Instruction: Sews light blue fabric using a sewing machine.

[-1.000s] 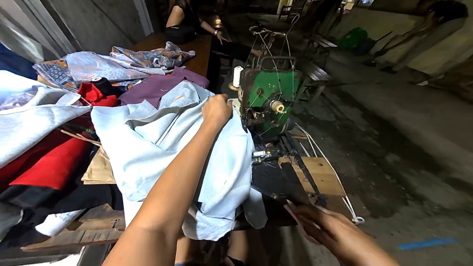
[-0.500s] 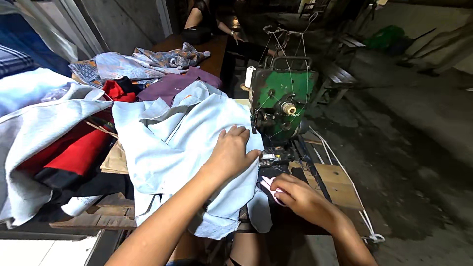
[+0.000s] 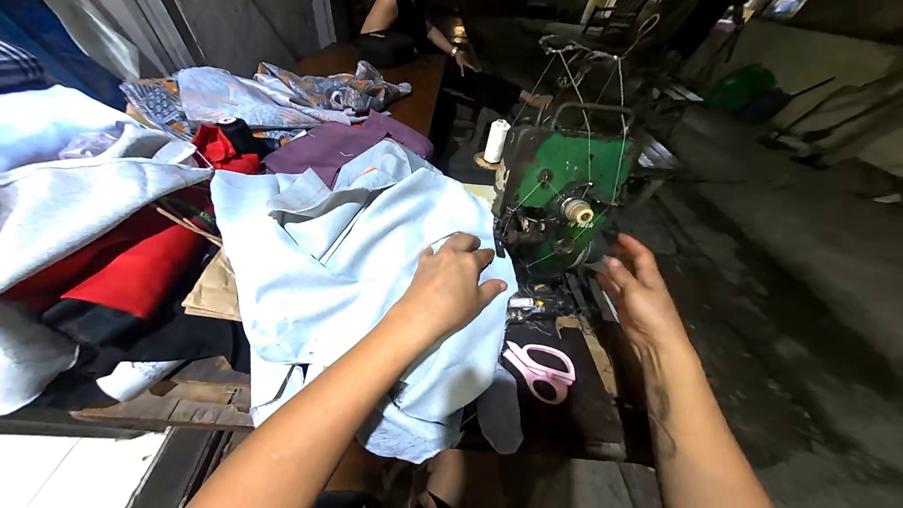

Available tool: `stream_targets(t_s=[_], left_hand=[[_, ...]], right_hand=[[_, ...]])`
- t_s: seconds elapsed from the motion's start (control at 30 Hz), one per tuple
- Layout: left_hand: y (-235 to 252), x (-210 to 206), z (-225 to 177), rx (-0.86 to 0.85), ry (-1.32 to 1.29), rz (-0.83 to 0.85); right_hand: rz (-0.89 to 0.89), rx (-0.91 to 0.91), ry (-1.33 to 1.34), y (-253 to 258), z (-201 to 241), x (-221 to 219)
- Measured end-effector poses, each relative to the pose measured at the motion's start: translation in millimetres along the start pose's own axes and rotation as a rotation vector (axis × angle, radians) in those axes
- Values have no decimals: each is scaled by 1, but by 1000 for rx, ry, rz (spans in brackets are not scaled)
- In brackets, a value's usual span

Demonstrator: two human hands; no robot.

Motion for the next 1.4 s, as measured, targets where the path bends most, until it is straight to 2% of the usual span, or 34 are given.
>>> stream_targets(t_s=[0.1,0.2,0.3,0.43,0.53,0.73,0.8,0.97,1.03,1.1,1.27,1.4], left_hand=[[2,-4,3,-3,-7,23],[3,-6,5,-11,-8,39],[4,-5,5,-21,-18,51],[5,-5,4,-32,3,85],[5,-4,4,-27,5,97],[4,-5,5,-31,9,90],[5,-5,5,-39,20,84],[5,-2,3,-42,34,83],[5,-2,3,-35,35,89],[5,-3,4,-28,36,99],[6,-1,3,-40,43,96],[5,0,2,-33,50,97]], right_hand=[[178,-70,174,27,-8,-24],[212,-14,212,33,-11,-24],[176,-40,132,38,-13,-21],[33,-187,68,44,-17,-20],[37,-195,49,46,-14,-23],[107,-158,250,34,-28,-24],[80,-167,297,31,-31,-24],[-127,-346,59,32,-26,-16],[-123,-395,54,28,-28,-12],[-20,-363,142,24,-30,-13],[130,-138,181,19,-19,-18],[196,-90,217,29,-13,-23]])
Point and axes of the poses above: each hand's wrist, its own y-axis towards the middle knuckle, its own x-axis out of the back of the hand, z = x × y, the point moved 10 cm from there along y, towards the middle knuckle, and after that the axes turned 6 degrees about -x, right-handed, at the moved point
